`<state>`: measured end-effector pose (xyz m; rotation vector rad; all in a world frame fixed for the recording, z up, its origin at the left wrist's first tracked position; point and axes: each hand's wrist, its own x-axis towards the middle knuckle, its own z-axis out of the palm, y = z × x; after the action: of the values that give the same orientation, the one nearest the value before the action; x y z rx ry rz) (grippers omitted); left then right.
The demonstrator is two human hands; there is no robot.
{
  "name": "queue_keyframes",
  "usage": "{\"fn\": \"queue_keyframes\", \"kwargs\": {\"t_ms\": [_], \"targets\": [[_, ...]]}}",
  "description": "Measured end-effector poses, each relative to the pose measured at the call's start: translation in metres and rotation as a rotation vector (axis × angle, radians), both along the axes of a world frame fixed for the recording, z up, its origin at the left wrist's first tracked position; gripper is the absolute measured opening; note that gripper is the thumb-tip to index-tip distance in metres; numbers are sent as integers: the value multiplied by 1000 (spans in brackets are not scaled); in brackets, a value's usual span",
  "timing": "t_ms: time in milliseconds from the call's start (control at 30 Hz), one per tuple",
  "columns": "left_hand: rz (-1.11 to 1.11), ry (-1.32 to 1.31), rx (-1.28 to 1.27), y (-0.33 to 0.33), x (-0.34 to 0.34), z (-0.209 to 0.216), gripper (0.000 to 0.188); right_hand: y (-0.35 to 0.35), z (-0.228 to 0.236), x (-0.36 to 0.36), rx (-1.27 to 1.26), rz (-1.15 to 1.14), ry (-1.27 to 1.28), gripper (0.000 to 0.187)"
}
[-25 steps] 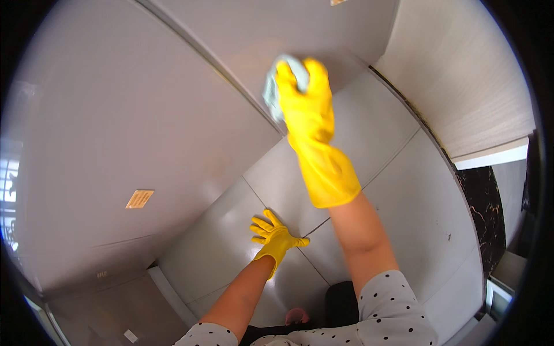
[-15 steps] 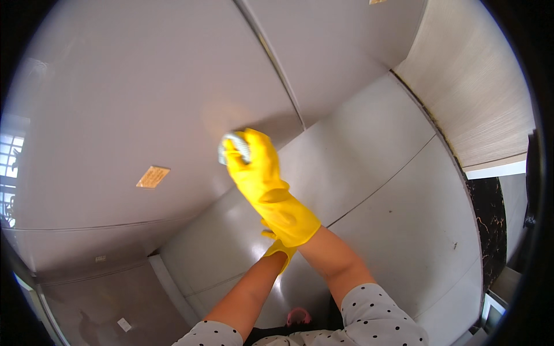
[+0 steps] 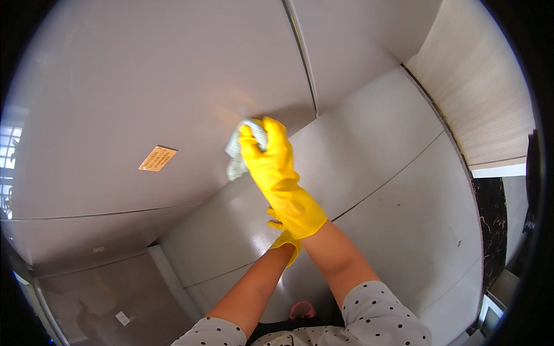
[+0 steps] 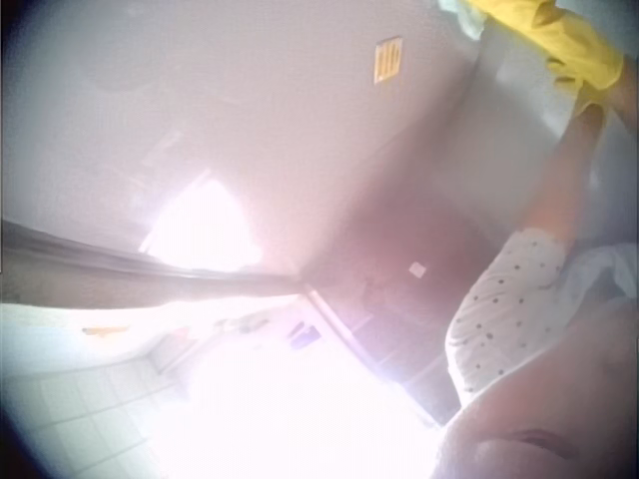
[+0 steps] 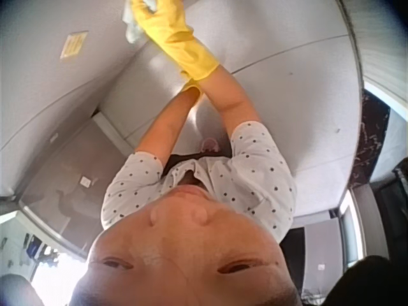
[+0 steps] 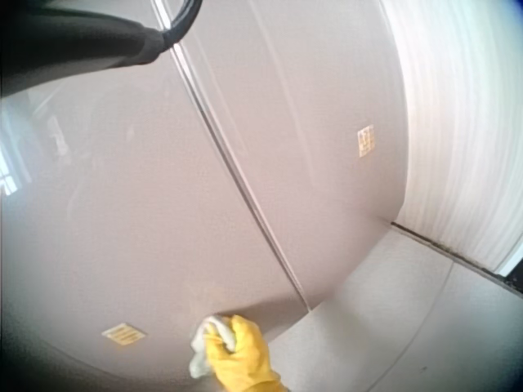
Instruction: The person kneels on a tiled floor and wipes the surface with a cloth. They clean the floor tiles and the base of the adjacent cabinets, using a scraper tool to remove debris from the grout lines before wiping the area again.
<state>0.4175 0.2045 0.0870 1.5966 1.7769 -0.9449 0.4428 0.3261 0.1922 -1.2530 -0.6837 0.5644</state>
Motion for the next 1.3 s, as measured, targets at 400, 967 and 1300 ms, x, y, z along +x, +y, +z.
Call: {"fn": "queue_keyframes", "kwargs": {"t_ms": [400,967,1300], "targets": [[-207,-340,257,-17,-37,-43,164,-16,-100,-88,-254,224,-108,35],[66,-170,119,-7,-5,-27,174,-6,13,-120,91,231,-164,28],[52,-281,219,-20,-16,-36,173,-18,-24,-102,-148,230,-76,30]]}}
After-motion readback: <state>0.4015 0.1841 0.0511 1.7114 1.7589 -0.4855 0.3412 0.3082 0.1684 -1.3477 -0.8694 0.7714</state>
